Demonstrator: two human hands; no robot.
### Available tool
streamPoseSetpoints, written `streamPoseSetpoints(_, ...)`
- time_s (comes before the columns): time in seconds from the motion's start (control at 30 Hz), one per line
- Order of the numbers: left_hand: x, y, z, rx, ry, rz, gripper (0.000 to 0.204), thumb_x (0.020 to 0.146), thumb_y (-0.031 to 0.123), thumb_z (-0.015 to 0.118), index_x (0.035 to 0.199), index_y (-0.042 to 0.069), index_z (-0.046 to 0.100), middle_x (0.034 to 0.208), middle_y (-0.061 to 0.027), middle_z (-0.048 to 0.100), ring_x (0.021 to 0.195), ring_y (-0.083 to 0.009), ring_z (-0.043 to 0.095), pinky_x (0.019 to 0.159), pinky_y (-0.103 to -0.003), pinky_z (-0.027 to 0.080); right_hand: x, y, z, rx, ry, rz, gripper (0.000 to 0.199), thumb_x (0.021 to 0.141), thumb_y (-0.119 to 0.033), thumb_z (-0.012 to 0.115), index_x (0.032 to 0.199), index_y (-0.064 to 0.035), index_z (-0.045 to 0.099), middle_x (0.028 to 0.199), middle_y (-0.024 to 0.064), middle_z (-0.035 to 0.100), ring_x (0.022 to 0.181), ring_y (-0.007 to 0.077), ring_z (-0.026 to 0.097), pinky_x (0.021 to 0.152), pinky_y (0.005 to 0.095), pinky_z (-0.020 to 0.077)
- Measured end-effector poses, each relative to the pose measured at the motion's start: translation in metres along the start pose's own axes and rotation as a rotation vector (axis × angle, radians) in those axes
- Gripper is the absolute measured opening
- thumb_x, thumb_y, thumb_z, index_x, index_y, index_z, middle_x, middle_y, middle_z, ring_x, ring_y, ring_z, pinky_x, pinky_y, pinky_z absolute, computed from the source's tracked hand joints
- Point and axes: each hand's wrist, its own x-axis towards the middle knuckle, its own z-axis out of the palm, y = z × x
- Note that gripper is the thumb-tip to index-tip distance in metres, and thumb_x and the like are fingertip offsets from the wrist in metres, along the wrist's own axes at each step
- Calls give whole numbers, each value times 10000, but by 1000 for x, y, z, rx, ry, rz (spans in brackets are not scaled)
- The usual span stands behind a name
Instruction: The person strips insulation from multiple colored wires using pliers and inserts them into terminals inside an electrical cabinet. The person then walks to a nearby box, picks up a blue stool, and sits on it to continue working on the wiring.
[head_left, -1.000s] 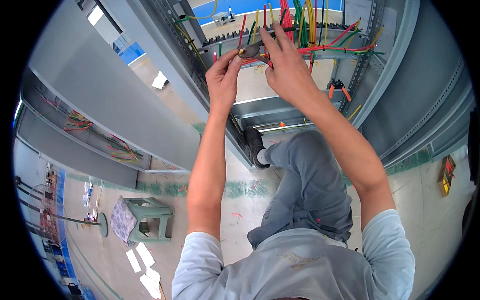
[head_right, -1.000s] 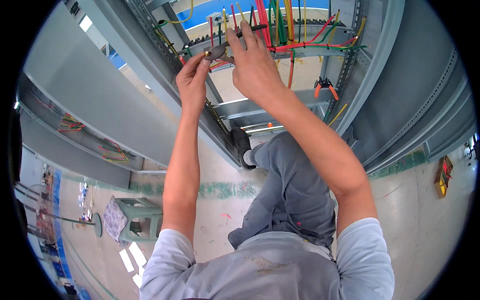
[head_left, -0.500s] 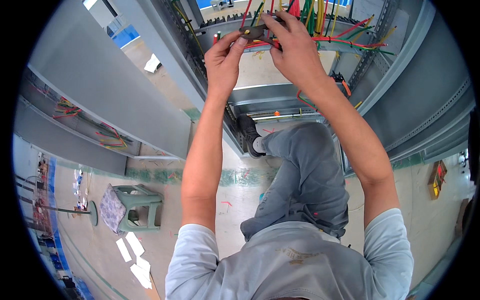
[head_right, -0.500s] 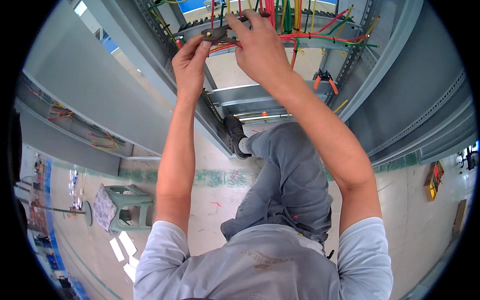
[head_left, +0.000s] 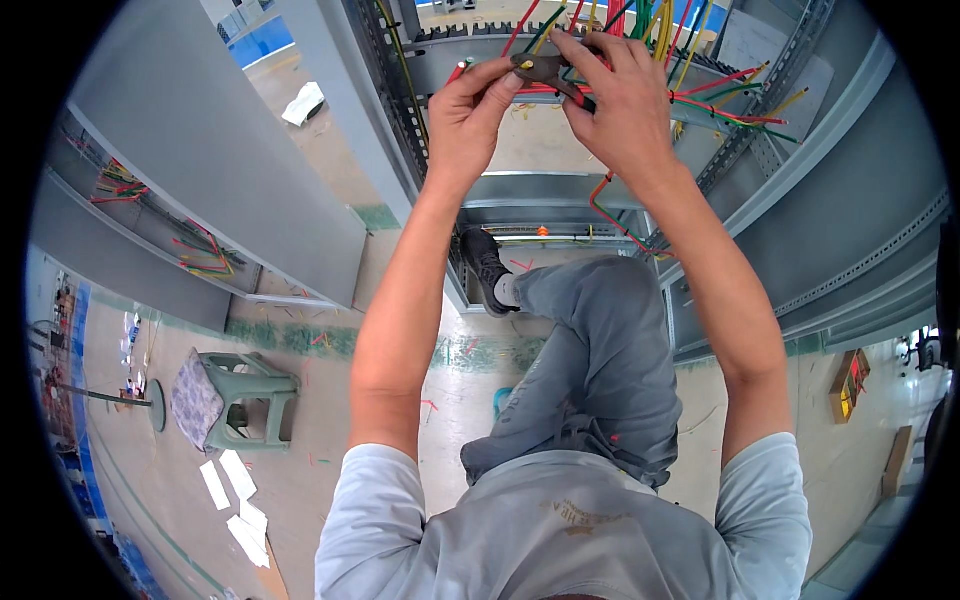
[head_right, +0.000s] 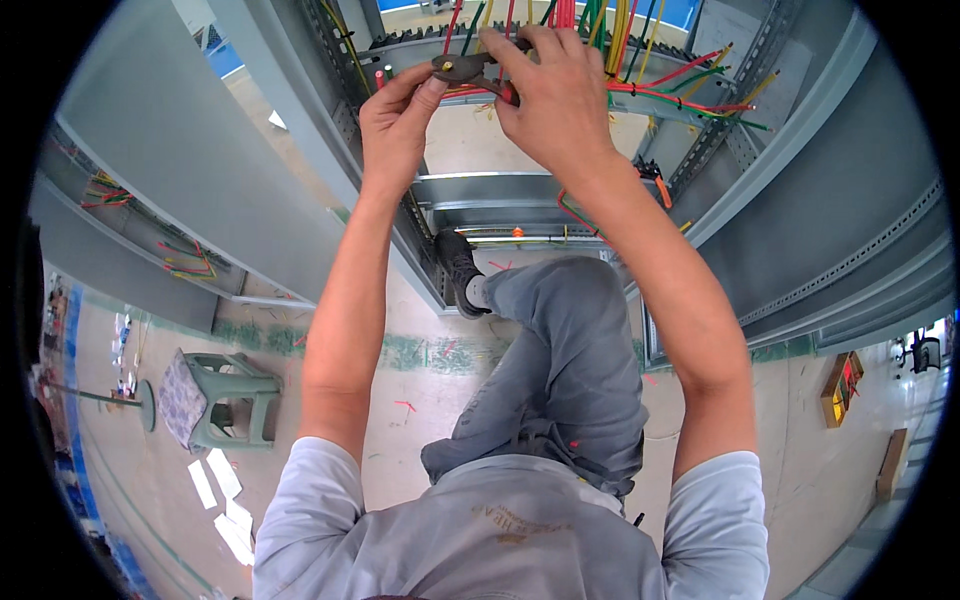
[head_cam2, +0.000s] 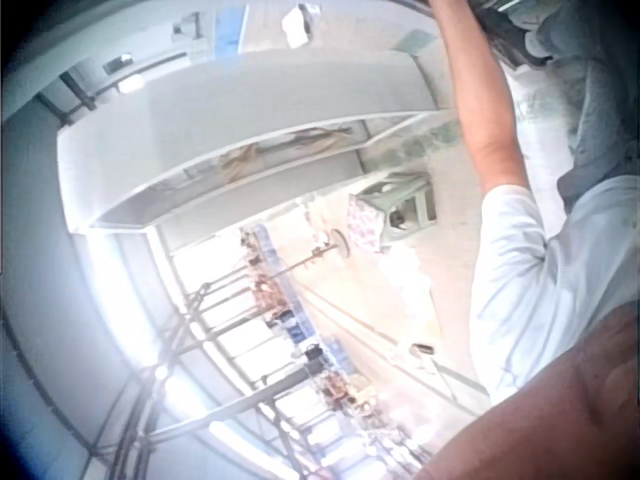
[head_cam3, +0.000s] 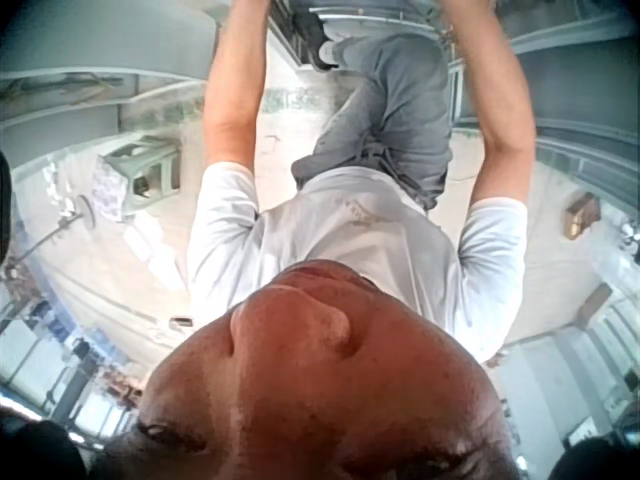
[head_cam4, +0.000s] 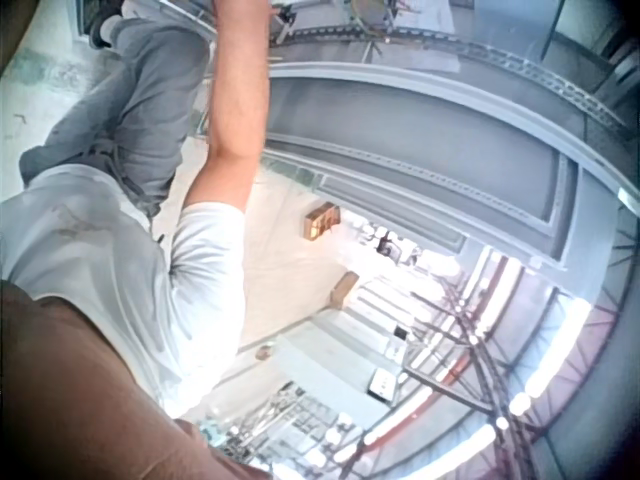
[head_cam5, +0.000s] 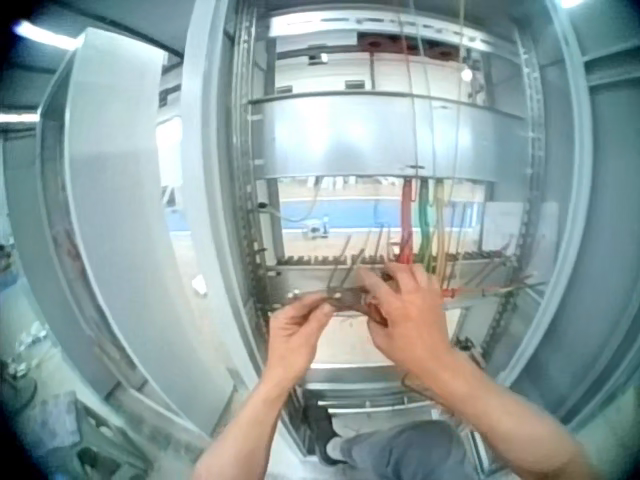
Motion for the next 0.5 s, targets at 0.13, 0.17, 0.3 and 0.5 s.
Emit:
streamPoseSetpoints(0.13, -3, 1, -3, 29, -12, -3, 244, 983, 131, 707, 1187, -2, 727, 986, -21, 728, 882, -73, 609, 787, -227, 484, 10, 2, -8, -70, 40, -142, 500, 708, -137, 774, 1196, -152, 662, 1176, 85, 633, 1127, 319, 575, 1018, 473, 409)
streamPoseSetpoints(0.17, -4, 1, -4, 44, -11, -1, 244, 981, 130, 709, 1186, -1, 727, 982, -19, 726, 880, -73, 608, 785, -228, 485, 12, 3, -8, -62, 51, -177, 469, 708, -142, 773, 1164, -143, 662, 1159, 80, 636, 1116, 315, 578, 1021, 473, 402)
streamPoseSetpoints(0.3, -6, 0, -3, 2, -20, 10, 245, 976, 128, 714, 1180, -7, 726, 962, -14, 713, 862, -74, 605, 775, -233, 492, 15, 11, -3, 27, -53, -218, 413, 706, -122, 762, 1103, -122, 647, 1080, 69, 632, 1061, 290, 588, 964, 460, 416)
streamPoseSetpoints(0.5, -10, 6, 1, 46, 4, -33, 223, 978, 103, 702, 1170, -6, 731, 952, -16, 711, 852, -75, 606, 780, -239, 501, 14, 15, -7, 70, -98, -208, 421, 715, -144, 755, 1122, -118, 650, 975, 75, 609, 1000, 285, 592, 885, 464, 426)
